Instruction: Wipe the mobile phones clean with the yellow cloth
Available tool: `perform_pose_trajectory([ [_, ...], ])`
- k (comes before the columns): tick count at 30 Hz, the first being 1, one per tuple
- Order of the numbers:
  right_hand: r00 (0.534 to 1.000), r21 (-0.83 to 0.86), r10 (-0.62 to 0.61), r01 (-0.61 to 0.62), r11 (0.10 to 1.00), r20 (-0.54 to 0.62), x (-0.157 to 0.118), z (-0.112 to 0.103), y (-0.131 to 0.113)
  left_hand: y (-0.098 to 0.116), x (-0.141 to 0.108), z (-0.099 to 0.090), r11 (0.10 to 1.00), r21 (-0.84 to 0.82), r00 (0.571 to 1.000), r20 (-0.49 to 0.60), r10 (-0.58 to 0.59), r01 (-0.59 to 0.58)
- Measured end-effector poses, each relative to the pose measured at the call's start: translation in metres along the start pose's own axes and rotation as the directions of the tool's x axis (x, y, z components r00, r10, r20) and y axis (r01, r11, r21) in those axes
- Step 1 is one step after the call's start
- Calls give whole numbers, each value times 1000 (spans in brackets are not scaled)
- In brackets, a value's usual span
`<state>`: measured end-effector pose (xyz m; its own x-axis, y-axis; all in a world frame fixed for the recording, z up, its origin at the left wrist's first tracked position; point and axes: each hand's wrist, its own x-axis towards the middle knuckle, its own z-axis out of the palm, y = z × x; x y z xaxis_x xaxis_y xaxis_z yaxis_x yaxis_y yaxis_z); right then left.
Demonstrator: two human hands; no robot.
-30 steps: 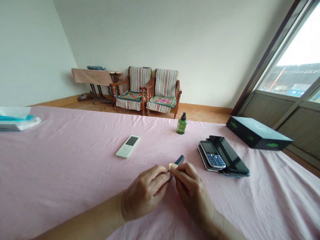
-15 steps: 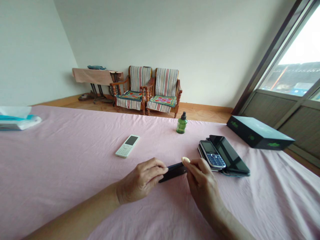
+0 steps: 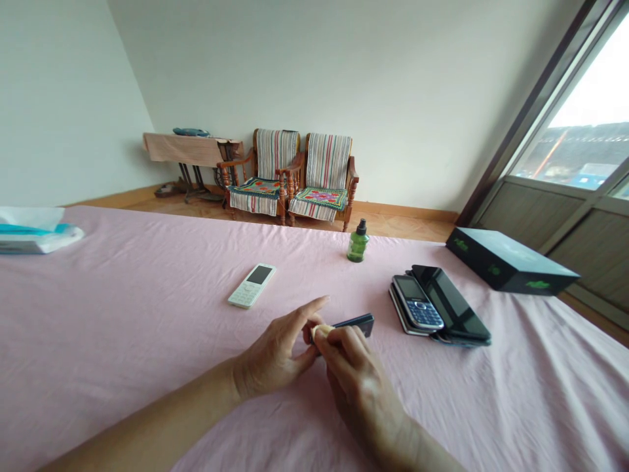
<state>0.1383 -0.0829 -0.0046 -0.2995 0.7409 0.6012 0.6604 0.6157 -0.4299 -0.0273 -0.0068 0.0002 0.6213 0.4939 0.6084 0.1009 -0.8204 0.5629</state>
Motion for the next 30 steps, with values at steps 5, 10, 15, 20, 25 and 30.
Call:
perform_pose_trajectory([
  [5, 998, 20, -49, 48, 999, 51, 1, -3, -3, 3, 2, -1, 1000, 9, 999, 34, 13, -14],
  [10, 998, -56, 48, -50, 997, -32, -4, -15, 11, 2, 2, 1, 998, 63, 1000, 11, 14, -15],
  [15, 978, -172, 116, -146, 974, -173, -9, -24, 28, 0, 1, 2, 997, 80, 1000, 24, 1, -3],
  [20, 998, -32, 39, -41, 999, -49, -3, -12, 10, 2, 2, 1, 998, 59, 1000, 18, 10, -11],
  [25, 1000, 0, 21, -21, 1000, 1, 0, -6, 2, 3, 3, 1, 997, 67, 999, 18, 37, -38],
  [30, 970, -123, 165, -188, 974, -177, -6, -17, 22, 3, 3, 0, 994, 104, 999, 33, 26, -29],
])
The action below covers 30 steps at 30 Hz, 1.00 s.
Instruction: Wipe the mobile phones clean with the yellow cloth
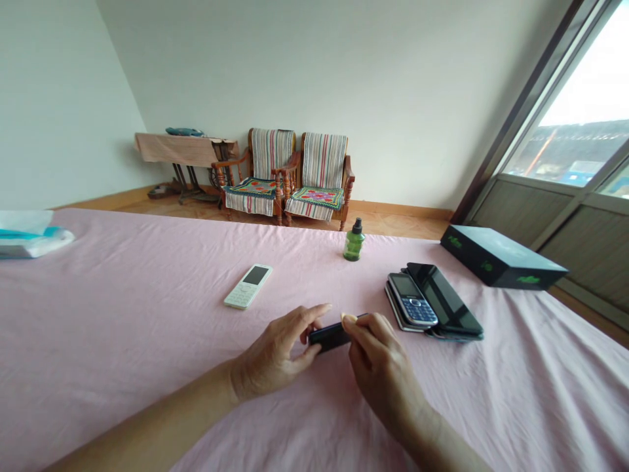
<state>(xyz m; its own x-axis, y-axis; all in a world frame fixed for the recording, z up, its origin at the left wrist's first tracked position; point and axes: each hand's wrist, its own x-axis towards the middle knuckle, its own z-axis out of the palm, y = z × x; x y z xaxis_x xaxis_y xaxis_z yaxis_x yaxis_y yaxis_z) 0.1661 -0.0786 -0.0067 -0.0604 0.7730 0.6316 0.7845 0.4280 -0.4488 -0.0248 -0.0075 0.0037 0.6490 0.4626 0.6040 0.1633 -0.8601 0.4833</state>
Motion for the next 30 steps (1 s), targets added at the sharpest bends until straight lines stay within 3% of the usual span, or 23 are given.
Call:
perform_pose_trajectory([
  [7, 981, -67, 163, -171, 983, -108, 3, -9, 13, 3, 3, -2, 999, -1, 999, 21, 36, -36],
  [15, 912, 219, 394, -363, 906, -114, 4, -6, 14, 0, 4, -9, 999, 6, 997, 48, 53, -54],
  [19, 875, 308, 482, -447, 840, -47, 3, -6, 14, -1, 3, -10, 999, 29, 998, 52, 39, -41],
  [23, 867, 286, 498, -471, 835, -24, 3, -7, 16, -2, 2, -8, 998, 28, 998, 37, 55, -56],
  [28, 887, 108, 459, -462, 881, 51, 1, -7, 22, -2, 2, -8, 998, 32, 998, 19, 57, -58],
  [30, 895, 100, 446, -445, 890, 18, 3, -9, 21, -2, 3, -8, 998, 38, 998, 26, 54, -55],
])
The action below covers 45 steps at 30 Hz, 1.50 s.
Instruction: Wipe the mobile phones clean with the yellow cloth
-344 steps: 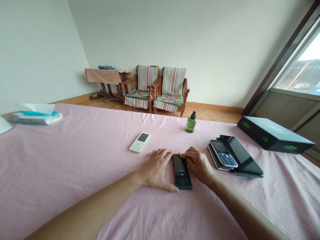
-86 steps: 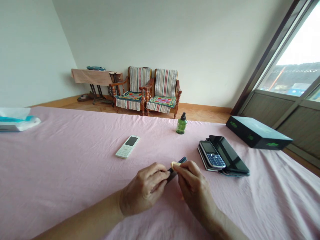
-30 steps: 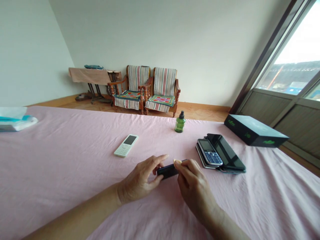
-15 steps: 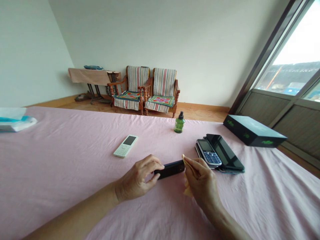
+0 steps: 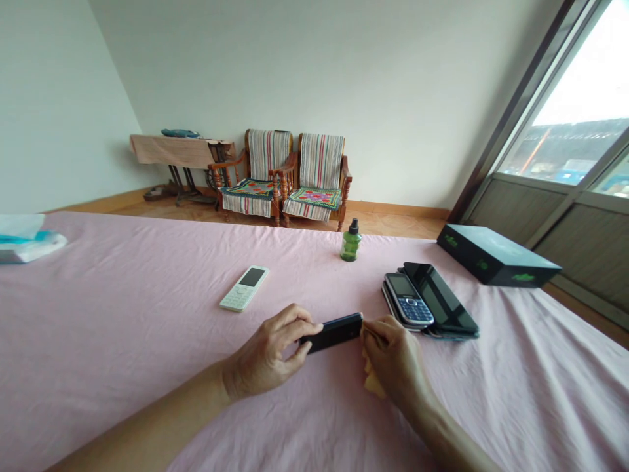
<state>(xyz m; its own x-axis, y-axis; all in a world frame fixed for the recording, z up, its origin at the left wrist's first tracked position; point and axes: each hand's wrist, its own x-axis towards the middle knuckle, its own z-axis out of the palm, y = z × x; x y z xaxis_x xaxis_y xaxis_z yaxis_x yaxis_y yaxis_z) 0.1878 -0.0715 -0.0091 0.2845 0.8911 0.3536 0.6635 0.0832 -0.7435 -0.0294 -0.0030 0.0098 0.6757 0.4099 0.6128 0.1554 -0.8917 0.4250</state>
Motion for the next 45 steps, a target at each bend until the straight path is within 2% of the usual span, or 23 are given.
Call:
perform_pose_trajectory([
  [3, 992, 79, -56, 65, 995, -109, 0, -1, -7, 1, 0, 0, 1000, 7, 1000, 5, 1, -1],
  [8, 998, 219, -49, 53, 974, -26, -2, 4, -13, -1, 0, 1, 1000, 4, 1000, -6, -1, 1],
  [12, 995, 189, -19, 37, 981, -93, -1, 9, -10, -2, -2, 3, 1000, -7, 1000, 9, -13, 13],
  [17, 994, 240, 65, -43, 970, -85, 2, 10, -5, -1, -2, 3, 1000, -10, 999, 18, -29, 29],
  [23, 1000, 15, 13, -13, 1000, -16, 3, 6, 3, 0, -2, 2, 1000, 11, 999, 19, -26, 25],
  [27, 1000, -51, -23, 22, 998, -5, 2, 5, 3, -2, -2, 2, 999, 18, 999, 35, -38, 38],
  [36, 999, -48, -25, 27, 998, 30, 5, 4, 2, -2, -3, 4, 1000, -7, 998, 60, -22, 22],
  [45, 994, -56, -27, 33, 998, 105, 3, 4, 9, 2, -2, 5, 999, -18, 998, 37, -42, 43],
])
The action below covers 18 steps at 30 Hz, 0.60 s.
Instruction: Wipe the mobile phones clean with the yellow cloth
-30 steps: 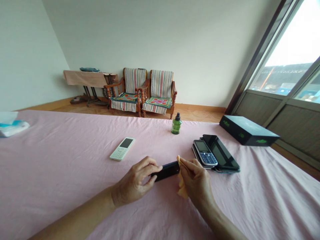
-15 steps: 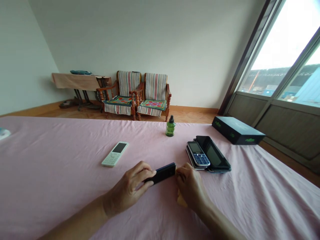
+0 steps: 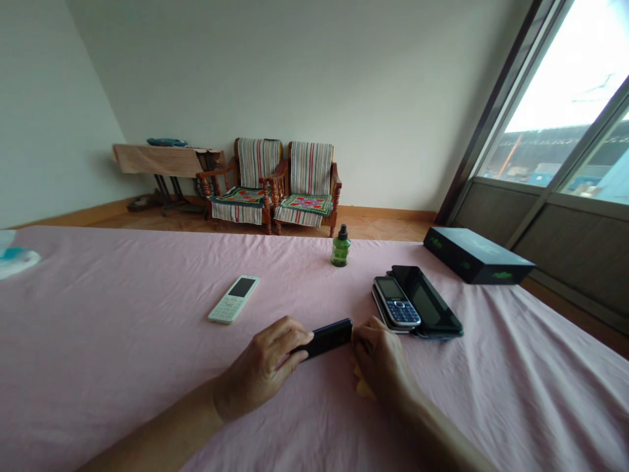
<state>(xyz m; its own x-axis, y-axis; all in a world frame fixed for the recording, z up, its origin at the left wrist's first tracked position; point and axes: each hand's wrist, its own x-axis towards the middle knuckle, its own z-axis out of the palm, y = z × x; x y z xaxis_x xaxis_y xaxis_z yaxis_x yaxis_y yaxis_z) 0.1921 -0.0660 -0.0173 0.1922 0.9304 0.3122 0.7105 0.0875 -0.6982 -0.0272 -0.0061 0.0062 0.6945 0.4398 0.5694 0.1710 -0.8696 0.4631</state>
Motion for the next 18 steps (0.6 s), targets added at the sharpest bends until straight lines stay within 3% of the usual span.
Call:
perform_pose_trajectory([
  [4, 1000, 34, 10, -10, 999, 1, 1, -1, -3, -5, -2, 3, 995, -62, 994, -74, -80, 76],
  [7, 1000, 122, -1, 5, 992, -30, 2, -3, -6, -9, 0, 6, 945, -210, 951, -127, -281, 251],
  [10, 997, 277, 0, 20, 961, -72, 4, -5, -7, -10, 5, 6, 749, -500, 853, -39, -521, 434],
  [13, 995, 402, 40, -1, 916, -87, 5, -5, -8, -8, 8, 4, 530, -688, 767, 61, -639, 496],
  [18, 986, 511, 34, 56, 858, -166, 3, -5, -15, -5, 10, 5, 417, -743, 733, 142, -665, 523],
])
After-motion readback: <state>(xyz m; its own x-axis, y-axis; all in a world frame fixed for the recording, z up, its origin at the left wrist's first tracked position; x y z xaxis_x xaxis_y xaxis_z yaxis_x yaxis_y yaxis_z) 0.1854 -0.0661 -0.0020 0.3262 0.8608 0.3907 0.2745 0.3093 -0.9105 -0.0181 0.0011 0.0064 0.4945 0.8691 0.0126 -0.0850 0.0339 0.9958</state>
